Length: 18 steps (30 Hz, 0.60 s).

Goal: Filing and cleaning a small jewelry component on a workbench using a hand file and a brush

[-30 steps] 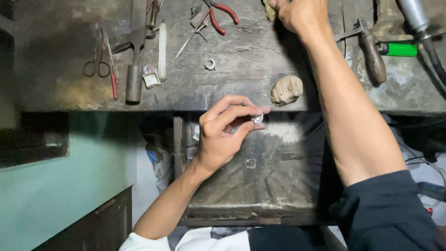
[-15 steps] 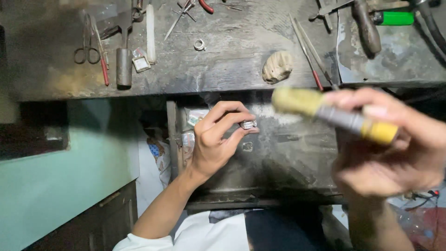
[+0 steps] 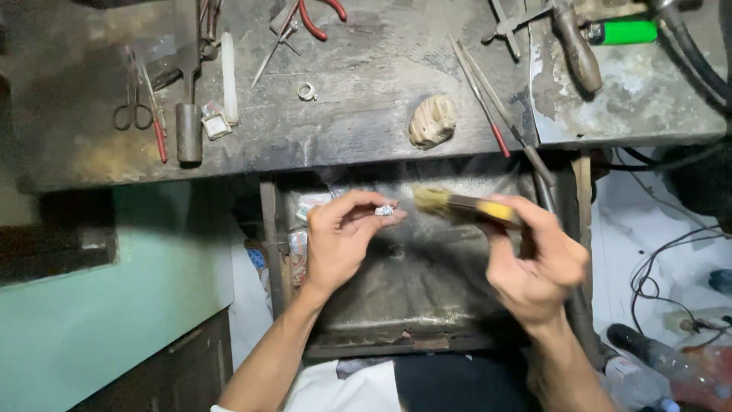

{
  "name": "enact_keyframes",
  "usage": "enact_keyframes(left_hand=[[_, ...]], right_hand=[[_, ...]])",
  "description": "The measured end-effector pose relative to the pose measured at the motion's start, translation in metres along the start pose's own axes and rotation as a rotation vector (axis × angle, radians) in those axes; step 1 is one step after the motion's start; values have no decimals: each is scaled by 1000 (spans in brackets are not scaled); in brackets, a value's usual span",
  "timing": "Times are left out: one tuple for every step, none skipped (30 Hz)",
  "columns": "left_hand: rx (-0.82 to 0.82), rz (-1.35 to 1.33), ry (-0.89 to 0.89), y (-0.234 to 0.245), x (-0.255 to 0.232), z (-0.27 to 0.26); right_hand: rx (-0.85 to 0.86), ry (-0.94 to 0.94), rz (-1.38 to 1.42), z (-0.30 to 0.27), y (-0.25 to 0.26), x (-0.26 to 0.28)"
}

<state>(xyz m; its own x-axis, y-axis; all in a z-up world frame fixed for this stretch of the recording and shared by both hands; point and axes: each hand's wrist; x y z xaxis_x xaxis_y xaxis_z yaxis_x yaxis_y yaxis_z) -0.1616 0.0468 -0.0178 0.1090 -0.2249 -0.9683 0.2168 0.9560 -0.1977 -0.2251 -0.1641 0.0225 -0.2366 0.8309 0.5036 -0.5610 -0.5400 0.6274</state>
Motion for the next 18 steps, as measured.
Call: enact_keyframes(left_hand=[[22, -125, 54, 0, 2, 4], [40, -249, 129, -1, 3, -2], [35, -248, 144, -3, 3, -7], [31, -172, 101, -4, 4, -5], [28, -97, 58, -4, 3, -2], [28, -95, 56, -4, 6, -4], [49, -195, 83, -3, 9, -5], [71, -298, 106, -5, 12, -4], [73, -299, 102, -5, 17, 0], [89, -311, 127, -5, 21, -5], [105, -323, 152, -5, 24, -9], [112, -321, 148, 0, 30, -10], [94, -301, 173, 6, 36, -11], [70, -284, 194, 10, 43, -13], [69, -284, 188, 4, 35, -14], [26, -417, 222, -3, 27, -14], [-17, -551, 256, -11, 19, -15], [-21, -551, 265, -19, 14, -19]], right_hand=[[-140, -72, 52, 2, -1, 4], [-265, -160, 101, -4, 1, 12], [-254, -171, 100, -9, -7, 6], [-135, -147, 133, -10, -18, -2], [-16, -122, 166, -11, -29, -10], [-18, -122, 167, -7, -17, -5], [-45, -115, 80, -2, -5, -1], [-75, -105, -10, 4, 7, 2], [-78, -101, -11, 4, -1, 1], [-179, -145, 43, -3, -7, 4], [-281, -189, 96, -9, -12, 8], [-289, -189, 95, -12, -17, -2], [-136, -173, 95, -15, -23, -11], [23, -151, 97, -18, -29, -22], [20, -145, 98, -17, -20, -14], [-95, -177, 90, -15, -10, -7], [-211, -210, 83, -14, -1, 0], [-204, -218, 82, -17, -6, 8]])
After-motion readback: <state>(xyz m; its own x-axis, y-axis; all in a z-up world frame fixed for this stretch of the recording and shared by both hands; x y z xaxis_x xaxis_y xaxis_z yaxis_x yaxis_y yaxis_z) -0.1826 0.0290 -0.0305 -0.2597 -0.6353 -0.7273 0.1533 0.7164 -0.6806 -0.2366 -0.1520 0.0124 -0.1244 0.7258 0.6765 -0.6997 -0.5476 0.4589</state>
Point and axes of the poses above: each hand's wrist, its own z-axis towards the middle knuckle, its own y-axis out of the back of the hand, x = y × z, and after that the axes turned 14 degrees about -z, right-handed
